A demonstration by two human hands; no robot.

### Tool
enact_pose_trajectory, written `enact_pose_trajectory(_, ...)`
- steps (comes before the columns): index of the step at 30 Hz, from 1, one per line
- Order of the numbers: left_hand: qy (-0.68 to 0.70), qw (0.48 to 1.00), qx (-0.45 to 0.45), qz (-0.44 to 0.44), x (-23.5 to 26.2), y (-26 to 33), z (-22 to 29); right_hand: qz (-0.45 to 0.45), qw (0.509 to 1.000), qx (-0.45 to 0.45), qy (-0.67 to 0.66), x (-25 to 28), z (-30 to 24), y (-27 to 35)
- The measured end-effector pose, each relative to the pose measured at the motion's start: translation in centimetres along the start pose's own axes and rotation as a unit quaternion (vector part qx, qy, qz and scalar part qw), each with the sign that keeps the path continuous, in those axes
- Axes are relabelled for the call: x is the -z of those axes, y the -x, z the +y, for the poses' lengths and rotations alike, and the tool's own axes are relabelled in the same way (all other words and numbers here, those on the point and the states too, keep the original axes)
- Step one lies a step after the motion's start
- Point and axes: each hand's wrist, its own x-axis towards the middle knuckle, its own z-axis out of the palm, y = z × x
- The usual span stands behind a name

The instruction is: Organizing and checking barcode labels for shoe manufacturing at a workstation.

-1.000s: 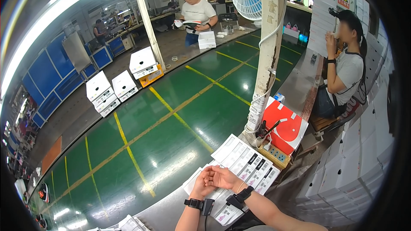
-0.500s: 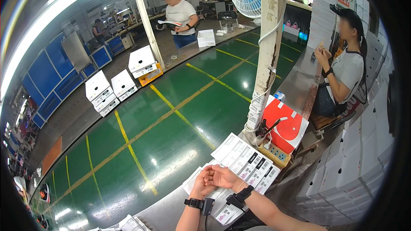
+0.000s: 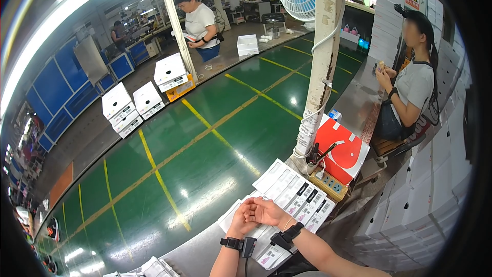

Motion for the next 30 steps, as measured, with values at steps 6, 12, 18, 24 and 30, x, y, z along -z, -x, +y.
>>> enact_pose_trajectory(6, 0.005, 1.000, 0.004, -0.005, -0.2, 0.0, 0.0, 0.001, 1.000, -0.001, -0.005, 0.1, 0.0, 0.0)
enact_pose_trajectory(12, 0.004, 1.000, 0.003, -0.005, -0.3, 0.2, 0.1, 0.001, 1.000, -0.003, 0.002, 0.2, 0.1, -0.1)
enact_pose_trajectory(18, 0.017, 0.999, 0.003, -0.028, -1.3, 0.5, 0.4, -0.001, 1.000, -0.002, 0.000, 0.2, 0.2, -0.1)
enact_pose_trajectory(24, 0.012, 1.000, 0.002, -0.021, -2.1, 0.8, 0.5, 0.001, 1.000, -0.002, 0.001, -0.1, 0.2, 0.0)
enact_pose_trajectory(30, 0.018, 0.999, -0.002, -0.046, -1.2, 0.7, 0.4, 0.006, 1.000, 0.001, -0.001, 0.0, 0.4, -0.1)
